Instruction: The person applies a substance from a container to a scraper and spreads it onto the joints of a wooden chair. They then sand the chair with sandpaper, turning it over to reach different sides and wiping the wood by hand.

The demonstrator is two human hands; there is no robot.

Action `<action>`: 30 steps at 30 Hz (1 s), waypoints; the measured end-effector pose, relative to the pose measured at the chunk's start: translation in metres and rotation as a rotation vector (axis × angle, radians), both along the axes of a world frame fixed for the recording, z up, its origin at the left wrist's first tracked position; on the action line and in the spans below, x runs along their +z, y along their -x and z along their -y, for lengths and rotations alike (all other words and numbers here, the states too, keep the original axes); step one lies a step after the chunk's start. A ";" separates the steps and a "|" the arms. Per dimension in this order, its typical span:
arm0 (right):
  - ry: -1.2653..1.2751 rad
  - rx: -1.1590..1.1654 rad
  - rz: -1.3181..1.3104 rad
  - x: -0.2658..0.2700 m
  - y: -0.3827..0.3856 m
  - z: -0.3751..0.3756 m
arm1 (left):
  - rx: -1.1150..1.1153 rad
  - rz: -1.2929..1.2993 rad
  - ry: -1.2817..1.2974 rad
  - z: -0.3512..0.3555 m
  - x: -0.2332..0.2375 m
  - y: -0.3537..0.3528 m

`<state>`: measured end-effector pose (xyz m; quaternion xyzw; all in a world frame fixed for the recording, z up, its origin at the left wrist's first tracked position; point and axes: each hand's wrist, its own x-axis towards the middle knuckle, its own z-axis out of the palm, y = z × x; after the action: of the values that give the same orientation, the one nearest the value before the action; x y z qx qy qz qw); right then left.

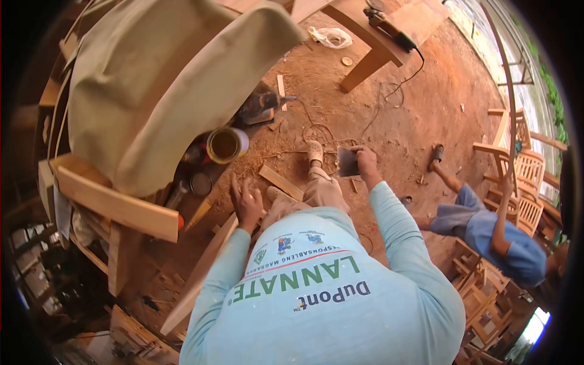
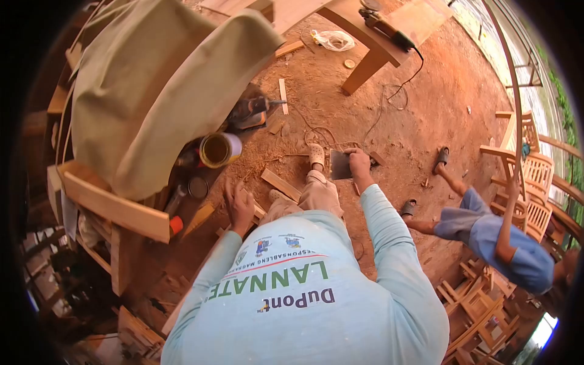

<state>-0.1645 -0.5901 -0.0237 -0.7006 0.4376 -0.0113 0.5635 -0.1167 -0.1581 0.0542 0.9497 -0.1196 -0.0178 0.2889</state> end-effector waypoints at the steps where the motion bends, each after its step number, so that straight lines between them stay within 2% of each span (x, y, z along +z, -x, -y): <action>1: 0.176 0.141 0.019 -0.010 -0.003 0.018 | -0.027 -0.110 0.036 0.010 -0.004 0.005; 3: 0.523 0.426 0.055 -0.032 -0.018 0.050 | -0.086 -0.343 0.081 0.023 -0.030 0.012; 4: 0.367 0.286 -0.107 -0.048 -0.031 0.060 | -0.096 -0.440 0.078 0.033 -0.034 0.012; 5: 0.473 0.378 -0.191 -0.058 -0.045 0.066 | -0.105 -0.535 0.076 0.048 -0.039 0.009; 7: 0.683 0.562 -0.357 -0.074 -0.081 0.078 | -0.175 -0.564 0.132 0.085 -0.049 -0.002; 8: 0.503 0.502 -0.345 -0.103 -0.094 0.086 | -0.177 -0.579 0.160 0.107 -0.061 -0.007; 11: 0.305 0.452 -0.416 -0.196 -0.133 0.098 | -0.205 -0.596 0.162 0.185 -0.095 -0.024; 12: 0.155 0.380 -0.539 -0.202 -0.154 0.099 | -0.208 -0.647 0.166 0.211 -0.111 -0.026; 13: 0.112 0.375 -0.563 -0.217 -0.167 0.097 | -0.209 -0.699 0.170 0.234 -0.130 -0.026; 15: 0.035 0.366 -0.598 -0.260 -0.190 0.096 | -0.277 -0.624 0.102 0.275 -0.167 -0.015; 16: 0.092 0.594 -0.486 -0.350 -0.181 0.096 | -0.318 -0.618 0.129 0.297 -0.172 -0.019; 18: 0.132 0.724 -0.438 -0.413 -0.197 0.090 | -0.394 -0.594 0.225 0.328 -0.195 -0.013; 19: 0.151 0.787 -0.411 -0.440 -0.205 0.084 | -0.428 -0.574 0.296 0.335 -0.211 -0.008; 22: 0.075 0.628 -0.508 -0.471 -0.246 0.065 | -0.498 -0.604 0.216 0.350 -0.220 -0.024; 25: 0.076 0.599 -0.475 -0.538 -0.277 0.040 | -0.441 -0.649 0.270 0.339 -0.240 -0.036; 26: 0.069 0.579 -0.459 -0.550 -0.289 0.031 | -0.396 -0.664 0.326 0.335 -0.245 -0.043; 30: 0.043 0.567 -0.454 -0.589 -0.333 -0.006 | -0.335 -0.638 0.292 0.313 -0.260 -0.069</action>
<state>0.1688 -0.5846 -0.6126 -0.7905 0.3394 0.2920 0.4179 -0.0475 -0.4711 -0.2056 0.8127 -0.1785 -0.3419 0.4369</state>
